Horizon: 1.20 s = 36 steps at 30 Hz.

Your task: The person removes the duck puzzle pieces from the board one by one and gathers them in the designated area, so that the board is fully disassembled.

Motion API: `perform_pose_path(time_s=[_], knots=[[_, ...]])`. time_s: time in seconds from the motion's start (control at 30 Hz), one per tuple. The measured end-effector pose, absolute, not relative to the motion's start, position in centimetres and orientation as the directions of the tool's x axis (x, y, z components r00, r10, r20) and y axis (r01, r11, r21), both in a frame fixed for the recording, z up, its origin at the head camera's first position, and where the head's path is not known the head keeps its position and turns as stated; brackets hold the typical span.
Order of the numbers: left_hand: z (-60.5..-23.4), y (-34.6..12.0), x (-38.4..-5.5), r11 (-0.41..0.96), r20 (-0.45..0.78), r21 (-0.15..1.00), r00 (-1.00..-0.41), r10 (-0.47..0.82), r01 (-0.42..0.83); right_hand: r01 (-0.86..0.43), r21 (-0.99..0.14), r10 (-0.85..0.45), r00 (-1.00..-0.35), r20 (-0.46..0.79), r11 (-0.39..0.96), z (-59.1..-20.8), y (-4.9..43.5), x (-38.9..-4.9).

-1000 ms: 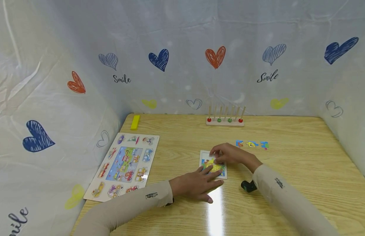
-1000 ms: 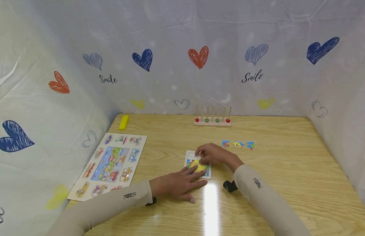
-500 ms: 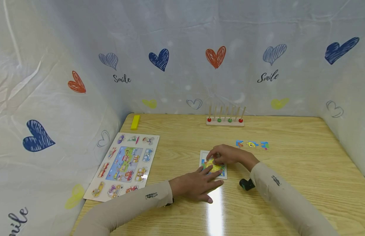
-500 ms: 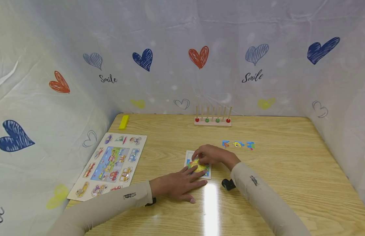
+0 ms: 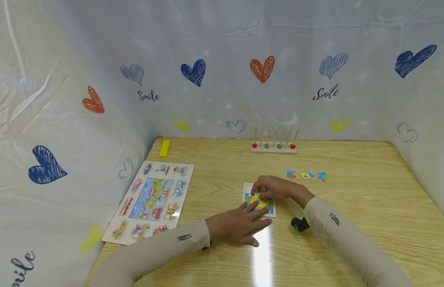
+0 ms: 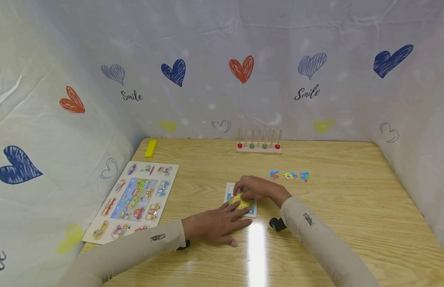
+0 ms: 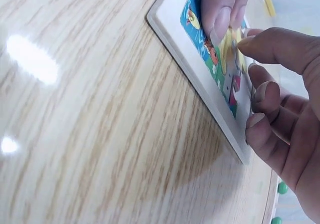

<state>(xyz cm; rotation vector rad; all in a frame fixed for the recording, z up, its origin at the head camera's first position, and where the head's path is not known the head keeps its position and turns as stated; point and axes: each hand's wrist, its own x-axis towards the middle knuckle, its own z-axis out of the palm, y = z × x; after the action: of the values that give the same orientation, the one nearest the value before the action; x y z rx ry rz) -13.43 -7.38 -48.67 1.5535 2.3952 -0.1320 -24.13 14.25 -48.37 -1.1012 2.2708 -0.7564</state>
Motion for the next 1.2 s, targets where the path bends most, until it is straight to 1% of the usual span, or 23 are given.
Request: perform_pose_path(time_s=[0.37, 0.77, 1.2], knots=[[-48.60, -7.35, -13.39, 0.406, -0.273, 0.076, -0.373, 0.887, 0.911, -0.514, -0.647, -0.785, -0.578, -0.225, 0.564, -48.16, 13.89, -23.82], [-48.56, -7.31, -13.37, 0.408, -0.277, 0.064, -0.377, 0.884, 0.911, -0.552, -0.632, -0.801, -0.565, -0.196, 0.544, -47.82, 13.76, -23.71], [-48.52, -7.32, -13.38, 0.410, -0.284, 0.072, -0.375, 0.882, 0.909, -0.513, -0.677, -0.799, -0.570, -0.191, 0.528, -48.20, 13.55, -23.68]])
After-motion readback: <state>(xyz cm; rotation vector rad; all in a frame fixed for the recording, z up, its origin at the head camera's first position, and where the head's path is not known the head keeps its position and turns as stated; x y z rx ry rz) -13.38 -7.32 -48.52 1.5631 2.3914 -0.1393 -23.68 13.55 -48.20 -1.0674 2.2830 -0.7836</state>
